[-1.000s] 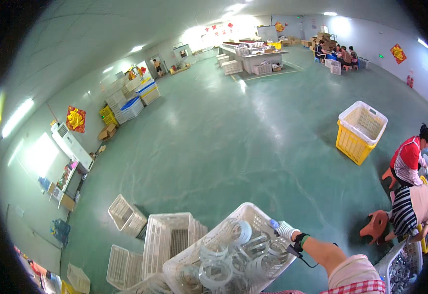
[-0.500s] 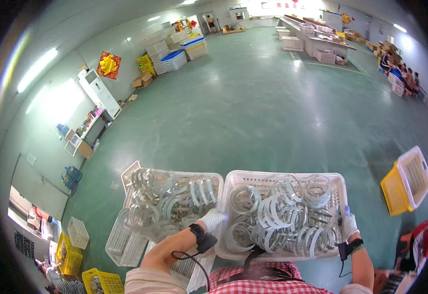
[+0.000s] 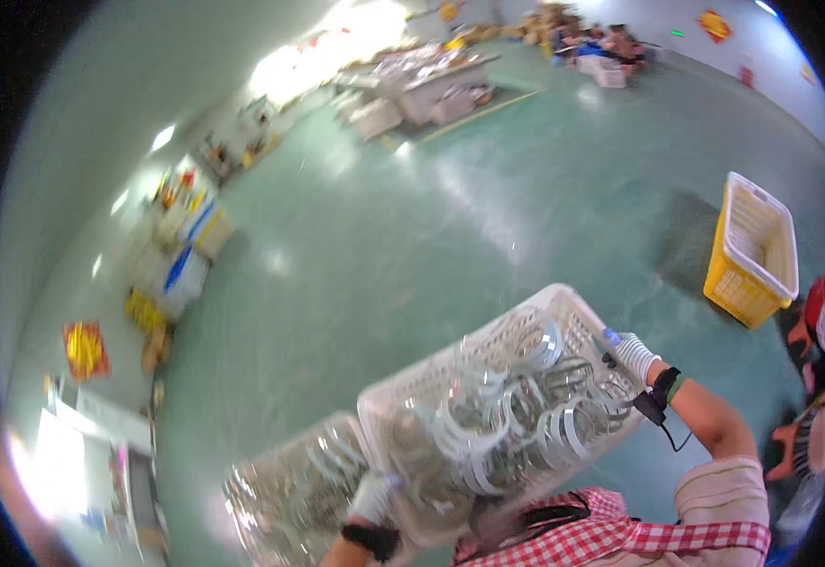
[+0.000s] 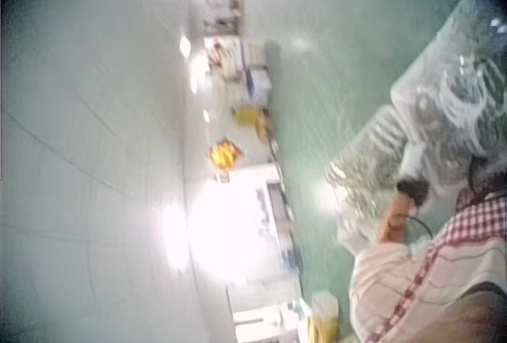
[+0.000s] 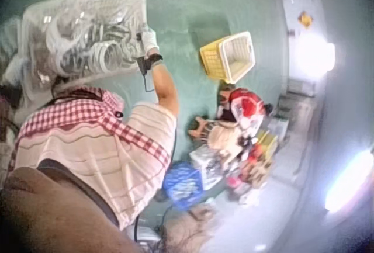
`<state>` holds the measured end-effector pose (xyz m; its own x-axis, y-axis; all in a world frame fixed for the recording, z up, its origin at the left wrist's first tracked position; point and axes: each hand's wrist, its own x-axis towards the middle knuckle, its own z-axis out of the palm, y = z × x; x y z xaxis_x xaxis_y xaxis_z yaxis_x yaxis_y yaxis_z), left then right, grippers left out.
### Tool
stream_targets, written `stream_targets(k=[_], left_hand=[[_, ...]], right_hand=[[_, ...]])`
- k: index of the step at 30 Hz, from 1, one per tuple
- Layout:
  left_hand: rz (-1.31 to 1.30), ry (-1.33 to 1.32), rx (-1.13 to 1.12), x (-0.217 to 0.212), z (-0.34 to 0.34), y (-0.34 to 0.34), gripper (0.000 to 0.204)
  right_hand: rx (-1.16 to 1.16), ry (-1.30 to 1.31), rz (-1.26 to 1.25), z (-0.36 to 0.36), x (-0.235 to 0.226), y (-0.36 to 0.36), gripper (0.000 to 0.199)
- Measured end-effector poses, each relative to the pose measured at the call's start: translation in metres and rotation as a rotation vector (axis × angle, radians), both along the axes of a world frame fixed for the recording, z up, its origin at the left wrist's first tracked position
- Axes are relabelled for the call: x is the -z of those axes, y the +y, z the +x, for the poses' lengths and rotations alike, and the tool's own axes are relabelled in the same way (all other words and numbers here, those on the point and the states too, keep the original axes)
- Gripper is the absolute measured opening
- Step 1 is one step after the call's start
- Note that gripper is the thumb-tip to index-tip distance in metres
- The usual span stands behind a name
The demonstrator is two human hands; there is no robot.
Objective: Sort metal rings into bins and place them onto a conveyor belt for processing.
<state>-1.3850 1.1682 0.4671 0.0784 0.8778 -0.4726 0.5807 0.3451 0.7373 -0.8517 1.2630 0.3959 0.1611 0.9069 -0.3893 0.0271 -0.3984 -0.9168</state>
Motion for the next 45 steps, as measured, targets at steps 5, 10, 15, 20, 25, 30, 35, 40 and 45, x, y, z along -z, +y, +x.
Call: stream_targets(k=[5,10,15,20,25,30,35,40,45], left_hand=[[0.202,-0.170,0.067,0.006,0.002,0.052,0.029],[0.123,-0.275,-0.088,-0.006,-0.007,0.042,0.030],[-0.070,-0.363,-0.390,0.038,0.018,0.017,0.032],[-0.067,-0.384,-0.566,0.023,0.035,0.013,0.018],[-0.132,-0.405,-0.676,-0.001,0.036,0.023,0.022],[-0.054,-0.429,-0.703,-0.003,0.023,0.023,0.030],[-0.077,-0.360,-0.548,-0.035,0.028,0.020,0.031],[-0.077,-0.445,-0.609,-0.067,0.062,0.016,0.025],[-0.295,-0.322,-0.688,-0.022,-0.010,-0.025,0.031]], right_hand=[[-0.005,-0.056,0.057,-0.012,-0.021,-0.026,0.041],[-0.027,0.065,0.072,0.001,0.014,-0.028,0.040],[-0.098,-0.078,0.102,0.001,0.015,0.002,0.045],[-0.141,-0.012,0.139,0.025,0.000,0.052,0.047],[-0.172,0.075,0.070,0.025,0.006,0.095,0.039],[-0.137,0.026,0.102,0.013,0.021,0.107,0.038],[-0.142,0.143,0.002,0.027,-0.027,0.097,0.040],[-0.140,0.054,0.107,0.043,-0.049,0.076,0.040],[-0.147,0.071,0.078,0.031,-0.073,0.080,0.039]])
